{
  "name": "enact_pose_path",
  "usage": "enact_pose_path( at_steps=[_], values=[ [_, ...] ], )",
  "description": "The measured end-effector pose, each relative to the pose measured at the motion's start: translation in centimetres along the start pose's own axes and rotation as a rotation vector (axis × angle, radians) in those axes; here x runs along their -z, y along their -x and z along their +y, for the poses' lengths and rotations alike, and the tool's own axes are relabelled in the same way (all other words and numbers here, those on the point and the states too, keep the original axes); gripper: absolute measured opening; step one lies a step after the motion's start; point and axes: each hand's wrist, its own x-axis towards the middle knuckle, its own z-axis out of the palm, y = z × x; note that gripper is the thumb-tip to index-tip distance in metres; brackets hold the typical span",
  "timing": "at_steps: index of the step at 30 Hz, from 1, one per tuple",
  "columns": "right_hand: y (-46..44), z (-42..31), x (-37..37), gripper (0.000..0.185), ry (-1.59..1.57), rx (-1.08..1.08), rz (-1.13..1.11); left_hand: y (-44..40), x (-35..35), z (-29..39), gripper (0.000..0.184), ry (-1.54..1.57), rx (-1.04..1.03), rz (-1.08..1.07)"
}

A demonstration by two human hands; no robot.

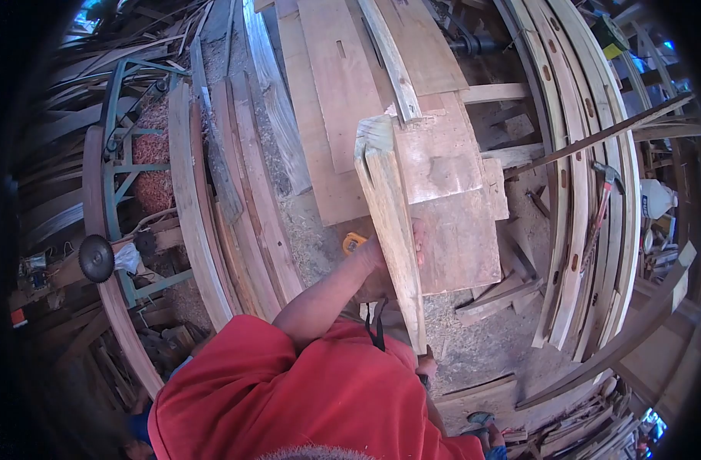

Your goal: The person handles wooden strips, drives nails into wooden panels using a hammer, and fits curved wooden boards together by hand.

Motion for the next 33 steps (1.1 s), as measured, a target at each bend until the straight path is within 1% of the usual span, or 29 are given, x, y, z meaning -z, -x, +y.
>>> enact_pose_path(
  at_steps=[4, 6, 10, 11, 13, 14, 15, 16, 19, 22, 25, 26, 28, 31, 33],
  values=[
    [0.9, -0.6, 0.6, 0.063, 0.003, 0.006, -0.002, -0.2, 0.6, 0.0, 0.048, -0.060, -0.018, 0.019],
    [1.8, -1.4, 1.6, 0.063, 0.008, 0.007, -0.009, 0.0, 0.1, 0.3, 0.047, -0.042, -0.022, 0.052],
    [0.6, -0.2, 0.3, 0.063, 0.001, 0.002, -0.006, -0.1, 1.5, 0.1, 0.046, -0.075, -0.043, 0.117],
    [0.4, -0.1, 0.0, 0.063, 0.000, 0.003, -0.005, -0.3, 3.1, -0.3, 0.080, -0.160, -0.012, 0.101],
    [0.1, -0.1, -0.4, 0.063, 0.049, -0.027, 0.037, -0.3, 5.0, -0.9, 0.129, -0.247, 0.017, 0.083],
    [0.5, -0.4, 0.1, 0.063, 0.049, -0.026, 0.038, -0.1, 3.4, -0.5, 0.081, -0.192, -0.011, 0.117],
    [1.0, -0.6, 0.8, 0.063, 0.026, -0.008, 0.009, 0.2, 2.1, 0.0, 0.060, -0.166, -0.026, 0.132],
    [0.9, -0.5, 0.9, 0.062, 0.003, 0.010, -0.019, 0.4, 1.5, 0.2, 0.047, -0.140, -0.041, 0.146],
    [1.1, -0.7, 0.6, 0.060, -0.001, 0.000, 0.031, 0.6, 1.0, 0.5, 0.047, -0.083, -0.024, 0.225],
    [1.0, -0.9, 0.8, 0.059, 0.005, -0.018, 0.015, 0.8, 1.1, 0.4, 0.045, -0.084, -0.007, 0.138],
    [1.0, -0.8, 0.9, 0.057, -0.053, -0.009, 0.022, 0.8, 0.6, 0.4, 0.044, -0.075, -0.041, 0.147],
    [0.8, -0.7, 0.8, 0.057, -0.050, -0.008, 0.023, 0.7, 0.6, 0.3, 0.043, -0.056, -0.035, 0.080],
    [0.5, -1.0, 0.8, 0.052, -0.033, -0.016, 0.034, 0.7, 0.3, 0.4, 0.043, -0.037, -0.032, 0.013],
    [0.7, -2.1, 1.8, 0.049, 0.009, -0.024, 0.009, 0.9, -0.2, 0.1, 0.043, 0.109, -0.006, -0.004],
    [1.6, -3.0, 2.8, 0.049, 0.012, -0.006, 0.006, 0.8, 0.6, -0.3, 0.044, 0.075, 0.022, 0.022]
  ],
)
